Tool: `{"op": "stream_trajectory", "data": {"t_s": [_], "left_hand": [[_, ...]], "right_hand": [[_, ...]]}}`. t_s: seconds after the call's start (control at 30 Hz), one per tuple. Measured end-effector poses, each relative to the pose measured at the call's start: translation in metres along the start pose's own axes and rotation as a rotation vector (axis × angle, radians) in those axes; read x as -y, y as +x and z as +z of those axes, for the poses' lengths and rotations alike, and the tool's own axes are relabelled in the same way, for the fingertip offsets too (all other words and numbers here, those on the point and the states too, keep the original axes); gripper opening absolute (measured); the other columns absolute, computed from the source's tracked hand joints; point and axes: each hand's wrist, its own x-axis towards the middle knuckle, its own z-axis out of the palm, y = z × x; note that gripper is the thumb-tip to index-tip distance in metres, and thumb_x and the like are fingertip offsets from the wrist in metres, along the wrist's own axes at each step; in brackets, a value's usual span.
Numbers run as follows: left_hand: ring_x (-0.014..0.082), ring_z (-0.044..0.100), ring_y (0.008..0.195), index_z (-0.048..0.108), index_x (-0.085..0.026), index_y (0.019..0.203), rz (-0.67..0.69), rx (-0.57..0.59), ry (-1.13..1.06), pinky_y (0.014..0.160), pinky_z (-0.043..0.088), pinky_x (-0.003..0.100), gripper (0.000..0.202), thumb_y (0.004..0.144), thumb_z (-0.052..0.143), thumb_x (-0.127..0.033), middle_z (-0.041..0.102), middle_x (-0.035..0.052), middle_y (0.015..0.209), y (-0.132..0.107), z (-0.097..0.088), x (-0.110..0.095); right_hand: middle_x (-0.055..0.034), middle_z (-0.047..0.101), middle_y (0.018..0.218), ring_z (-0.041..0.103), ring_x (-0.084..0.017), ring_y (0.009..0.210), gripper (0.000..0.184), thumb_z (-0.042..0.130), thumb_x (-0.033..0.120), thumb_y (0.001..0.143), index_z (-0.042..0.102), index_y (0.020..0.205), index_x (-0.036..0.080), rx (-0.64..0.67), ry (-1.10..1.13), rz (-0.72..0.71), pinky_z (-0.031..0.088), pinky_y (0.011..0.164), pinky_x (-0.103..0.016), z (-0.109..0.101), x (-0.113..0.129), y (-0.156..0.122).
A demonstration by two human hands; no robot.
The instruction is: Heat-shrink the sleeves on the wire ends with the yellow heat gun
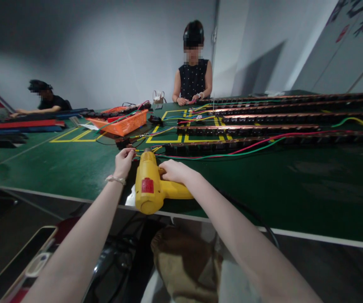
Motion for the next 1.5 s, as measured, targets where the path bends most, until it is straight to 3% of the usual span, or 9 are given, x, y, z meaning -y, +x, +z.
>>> {"op": "stream_trajectory", "data": {"t_s": [0.3, 0.5, 0.73, 0.97, 1.13, 1.33, 1.5], "left_hand": [[0.0150, 0.061, 0.072, 0.065, -0.015, 0.081, 0.016, 0.004, 0.028, 0.069, 0.047, 0.026, 0.020, 0.076, 0.054, -0.030, 0.065, 0.0047, 0.074, -0.002, 0.000, -0.003], [0.0156, 0.061, 0.071, 0.065, -0.014, 0.082, 0.006, 0.009, 0.059, 0.067, 0.047, 0.026, 0.020, 0.077, 0.052, -0.029, 0.065, 0.0053, 0.073, -0.002, 0.001, 0.002], [0.0169, 0.062, 0.071, 0.067, -0.014, 0.082, -0.021, -0.006, 0.107, 0.067, 0.047, 0.027, 0.022, 0.078, 0.048, -0.025, 0.066, 0.0063, 0.073, -0.001, 0.004, 0.001], [0.0180, 0.062, 0.072, 0.068, -0.013, 0.086, -0.064, 0.015, 0.092, 0.067, 0.048, 0.029, 0.027, 0.077, 0.047, -0.026, 0.069, 0.0090, 0.080, -0.001, 0.002, 0.001], [0.0200, 0.062, 0.085, 0.071, -0.014, 0.084, -0.072, -0.006, 0.112, 0.079, 0.046, 0.031, 0.027, 0.076, 0.050, -0.029, 0.071, 0.0090, 0.087, -0.002, -0.003, -0.006], [0.0190, 0.062, 0.089, 0.071, -0.012, 0.088, -0.106, 0.002, 0.000, 0.082, 0.046, 0.028, 0.031, 0.078, 0.051, -0.033, 0.071, 0.0094, 0.093, 0.001, -0.005, -0.007], [0.0154, 0.061, 0.078, 0.066, -0.010, 0.105, -0.203, 0.042, -0.097, 0.067, 0.048, 0.025, 0.039, 0.079, 0.053, -0.035, 0.069, 0.0095, 0.096, 0.000, -0.001, -0.005]], "right_hand": [[-0.0049, 0.069, 0.104, 0.063, -0.021, 0.092, 0.028, 0.054, 0.020, 0.075, 0.065, 0.102, 0.021, -0.002, 0.064, 0.073, 0.043, 0.070, -0.022, -0.007, -0.025, -0.017], [-0.0050, 0.068, 0.108, 0.062, -0.022, 0.097, 0.033, 0.055, 0.018, 0.073, 0.064, 0.105, 0.021, -0.020, 0.047, 0.112, 0.043, 0.072, -0.023, -0.007, -0.030, -0.020], [-0.0050, 0.068, 0.109, 0.063, -0.024, 0.097, 0.034, 0.054, 0.021, 0.075, 0.064, 0.108, 0.024, -0.055, 0.005, 0.138, 0.043, 0.068, -0.024, -0.006, -0.019, -0.018], [-0.0062, 0.067, 0.107, 0.063, -0.025, 0.096, 0.032, 0.055, 0.024, 0.073, 0.065, 0.103, 0.024, -0.087, -0.043, 0.067, 0.042, 0.067, -0.026, 0.002, 0.012, 0.000], [-0.0077, 0.067, 0.107, 0.063, -0.025, 0.096, 0.030, 0.053, 0.024, 0.074, 0.064, 0.103, 0.024, -0.095, -0.051, 0.007, 0.042, 0.067, -0.027, 0.012, 0.028, 0.014], [-0.0082, 0.066, 0.109, 0.063, -0.025, 0.096, 0.030, 0.054, 0.026, 0.075, 0.064, 0.103, 0.024, -0.056, -0.019, -0.038, 0.043, 0.067, -0.027, 0.014, 0.027, 0.018], [-0.0081, 0.066, 0.110, 0.063, -0.025, 0.094, 0.030, 0.054, 0.027, 0.075, 0.064, 0.102, 0.022, -0.031, 0.004, -0.032, 0.043, 0.065, -0.026, 0.010, 0.017, 0.021]]}}
